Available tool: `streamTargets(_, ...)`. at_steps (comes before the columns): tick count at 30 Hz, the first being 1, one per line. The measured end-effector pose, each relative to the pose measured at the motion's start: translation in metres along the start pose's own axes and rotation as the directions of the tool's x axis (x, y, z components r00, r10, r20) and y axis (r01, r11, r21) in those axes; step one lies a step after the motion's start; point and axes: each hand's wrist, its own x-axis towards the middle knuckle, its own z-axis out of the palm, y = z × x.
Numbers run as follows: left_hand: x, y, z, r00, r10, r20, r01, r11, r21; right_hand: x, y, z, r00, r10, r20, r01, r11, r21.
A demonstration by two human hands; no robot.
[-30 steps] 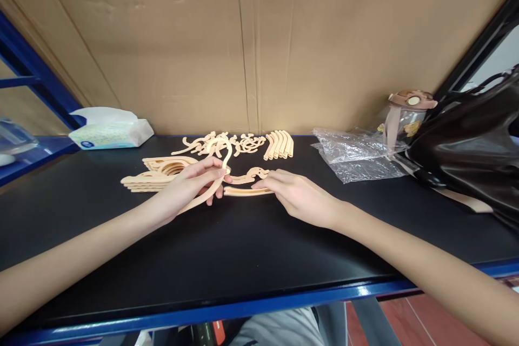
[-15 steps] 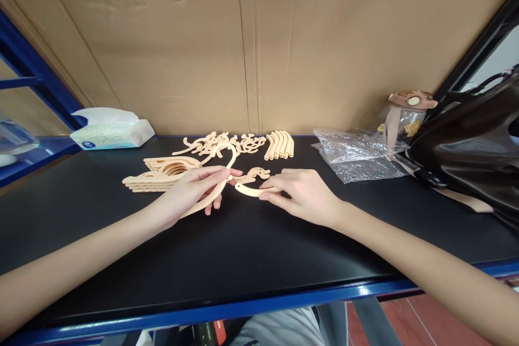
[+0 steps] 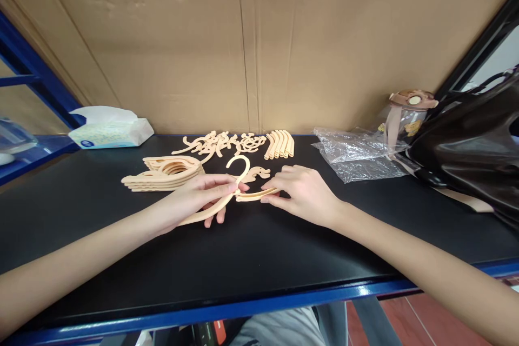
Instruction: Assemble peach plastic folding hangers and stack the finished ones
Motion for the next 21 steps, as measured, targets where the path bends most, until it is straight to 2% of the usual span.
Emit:
streamTargets(6, 0.0001, 0.0009, -0.0022, 0.997, -0.02, 0.073, 0.019, 1.0, 0.015, -0.0009, -0.0012, 0.0022, 1.0, 0.029, 0.011, -0.029, 0.999, -0.035)
streamTargets(13, 0.0005, -0.0016, -0.0054, 0.996, -0.03, 0.084, 0.034, 0.999, -0.037, -0.0003, -0.0002, -0.0022, 0.993, 0.029, 0.112, -0.029, 1.0, -0.003)
streamTargets(21, 0.0023, -0.003, -0.0091, 0.992, -0.08, 0.102, 0.08, 0.997, 0.004, -0.0002, -0.0014, -0.0046, 0.982, 0.044, 0.182, -0.052, 0.998, 0.041)
